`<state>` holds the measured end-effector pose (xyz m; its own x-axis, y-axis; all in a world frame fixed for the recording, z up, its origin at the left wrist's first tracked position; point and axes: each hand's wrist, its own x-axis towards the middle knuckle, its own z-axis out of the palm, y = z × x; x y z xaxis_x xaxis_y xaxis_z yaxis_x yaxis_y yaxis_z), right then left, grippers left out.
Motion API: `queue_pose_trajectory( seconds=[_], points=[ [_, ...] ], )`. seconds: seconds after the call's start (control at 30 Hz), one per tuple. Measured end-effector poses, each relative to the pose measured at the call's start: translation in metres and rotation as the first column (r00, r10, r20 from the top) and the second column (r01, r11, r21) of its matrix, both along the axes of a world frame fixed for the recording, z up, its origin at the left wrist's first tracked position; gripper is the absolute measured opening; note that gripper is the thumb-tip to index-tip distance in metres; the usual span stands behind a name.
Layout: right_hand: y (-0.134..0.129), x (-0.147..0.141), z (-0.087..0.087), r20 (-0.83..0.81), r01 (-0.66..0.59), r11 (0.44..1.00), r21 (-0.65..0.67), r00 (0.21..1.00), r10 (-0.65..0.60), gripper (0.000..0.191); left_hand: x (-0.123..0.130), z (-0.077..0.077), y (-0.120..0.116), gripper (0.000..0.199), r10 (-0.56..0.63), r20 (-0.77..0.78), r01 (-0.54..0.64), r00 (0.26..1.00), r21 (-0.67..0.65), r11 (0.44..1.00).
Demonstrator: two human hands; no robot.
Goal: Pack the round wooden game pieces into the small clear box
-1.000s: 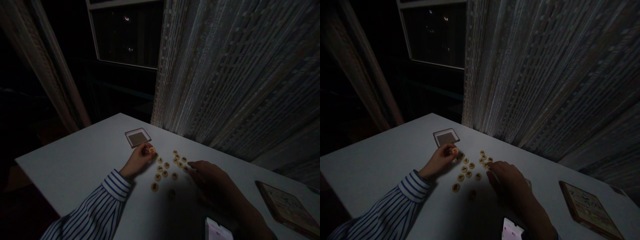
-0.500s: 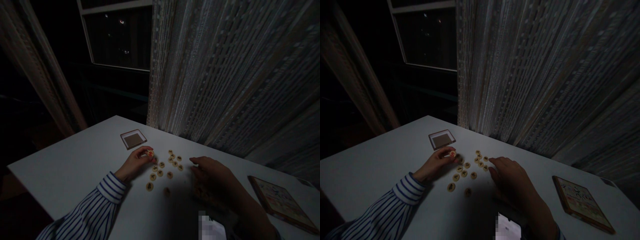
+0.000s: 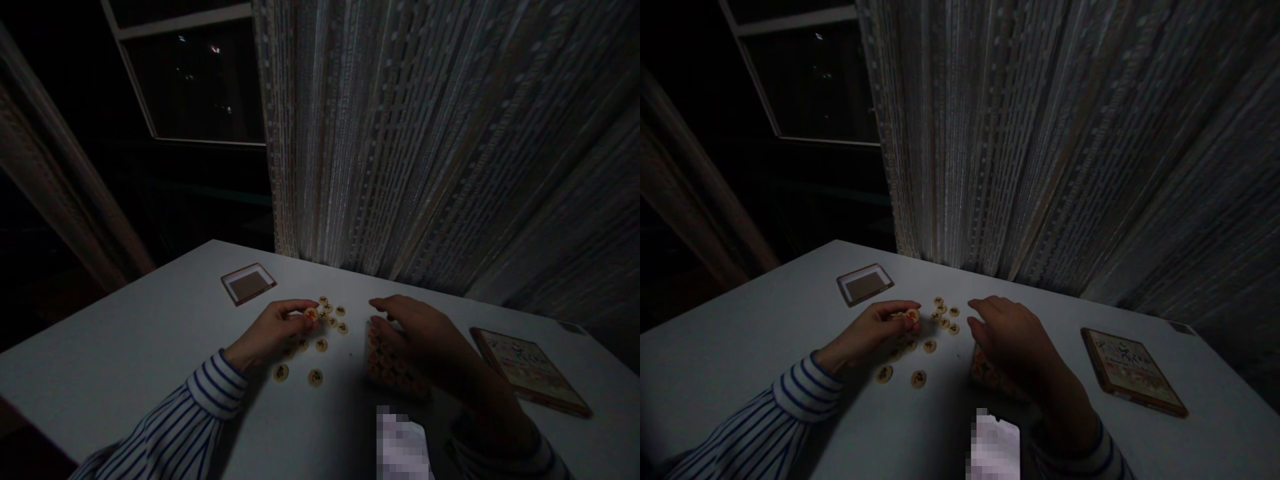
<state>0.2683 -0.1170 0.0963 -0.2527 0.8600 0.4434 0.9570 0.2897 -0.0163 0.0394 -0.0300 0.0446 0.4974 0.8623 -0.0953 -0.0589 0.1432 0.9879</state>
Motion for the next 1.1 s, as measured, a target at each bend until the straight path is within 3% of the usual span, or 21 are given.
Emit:
queue_pose_trajectory(
  seconds=[0.3, 0.53, 0.77, 1.1],
  points=[
    [-0.010, 0.012, 0.010, -0.028, 0.050, 0.999, -0.018, 0.998, -0.051, 0.029, 0.036, 0.010, -0.002, 0.039, -0.084, -0.003, 0.084, 0.996, 0.089, 0.993],
    [-0.014, 0.018, 0.015, -0.031, 0.070, 0.997, -0.026, 0.997, -0.070, 0.030, 0.057, 0.013, -0.008, 0.034, -0.058, -0.051, 0.065, 0.997, 0.159, 0.985],
    [-0.019, 0.024, 0.019, -0.070, 0.079, 0.997, -0.004, 0.994, -0.079, 0.030, 0.073, 0.020, -0.009, 0.033, -0.113, -0.106, 0.137, 0.988, 0.260, 0.956],
    [-0.025, 0.029, 0.024, -0.125, 0.098, 0.995, -0.024, 0.987, -0.100, 0.031, 0.096, 0.039, -0.013, 0.030, -0.114, -0.030, 0.118, 0.993, 0.214, 0.970]
  ],
)
